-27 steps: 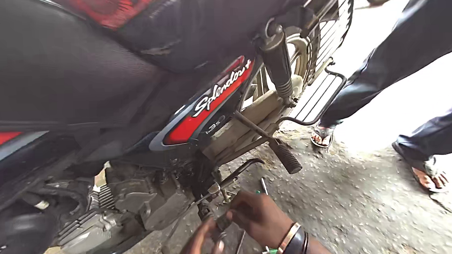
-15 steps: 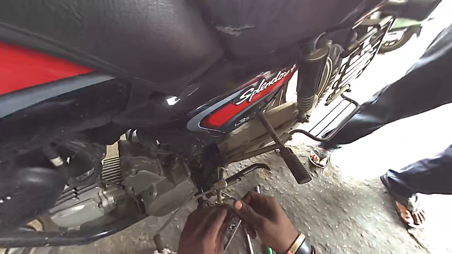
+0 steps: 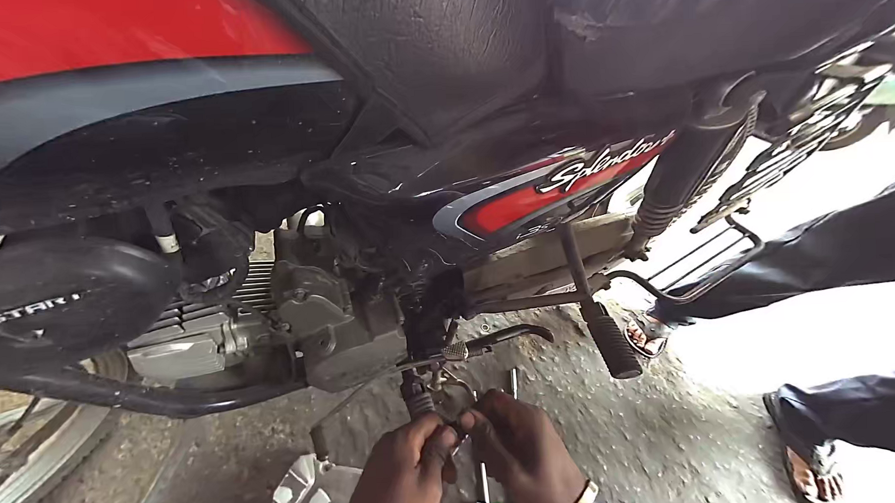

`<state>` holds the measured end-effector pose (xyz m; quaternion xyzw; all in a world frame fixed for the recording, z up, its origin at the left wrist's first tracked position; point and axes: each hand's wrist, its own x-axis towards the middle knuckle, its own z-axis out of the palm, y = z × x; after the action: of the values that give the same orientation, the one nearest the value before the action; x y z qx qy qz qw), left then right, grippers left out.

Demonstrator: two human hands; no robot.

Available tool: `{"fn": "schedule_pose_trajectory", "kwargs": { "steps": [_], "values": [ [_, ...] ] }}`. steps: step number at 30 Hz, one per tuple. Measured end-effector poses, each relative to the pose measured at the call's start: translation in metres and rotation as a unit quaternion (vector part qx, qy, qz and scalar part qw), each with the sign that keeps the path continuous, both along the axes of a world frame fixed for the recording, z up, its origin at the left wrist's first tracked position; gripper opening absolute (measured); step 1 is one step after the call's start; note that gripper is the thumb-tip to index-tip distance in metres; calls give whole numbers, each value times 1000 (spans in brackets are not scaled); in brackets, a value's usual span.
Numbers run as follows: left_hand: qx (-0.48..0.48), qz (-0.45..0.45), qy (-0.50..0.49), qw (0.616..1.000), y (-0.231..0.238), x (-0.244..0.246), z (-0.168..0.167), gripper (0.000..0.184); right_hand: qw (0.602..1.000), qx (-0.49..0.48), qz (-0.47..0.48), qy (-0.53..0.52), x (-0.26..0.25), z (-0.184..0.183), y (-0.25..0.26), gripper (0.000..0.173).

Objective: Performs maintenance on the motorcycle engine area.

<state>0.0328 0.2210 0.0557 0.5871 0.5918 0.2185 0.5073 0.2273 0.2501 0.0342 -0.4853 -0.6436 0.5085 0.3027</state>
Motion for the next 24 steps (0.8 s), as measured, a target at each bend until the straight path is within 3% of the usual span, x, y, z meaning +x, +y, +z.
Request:
{"fn": "schedule_pose_trajectory", "kwargs": {
  "steps": [15, 24],
  "values": [
    [-116, 16, -90, 989, -4, -14, 7, 31, 997, 15, 76, 18, -2, 0, -7, 39],
    [-250, 23, -233, 940, 3, -25, 16, 27, 993, 67, 79, 54, -6, 0, -9, 37]
  ]
}}
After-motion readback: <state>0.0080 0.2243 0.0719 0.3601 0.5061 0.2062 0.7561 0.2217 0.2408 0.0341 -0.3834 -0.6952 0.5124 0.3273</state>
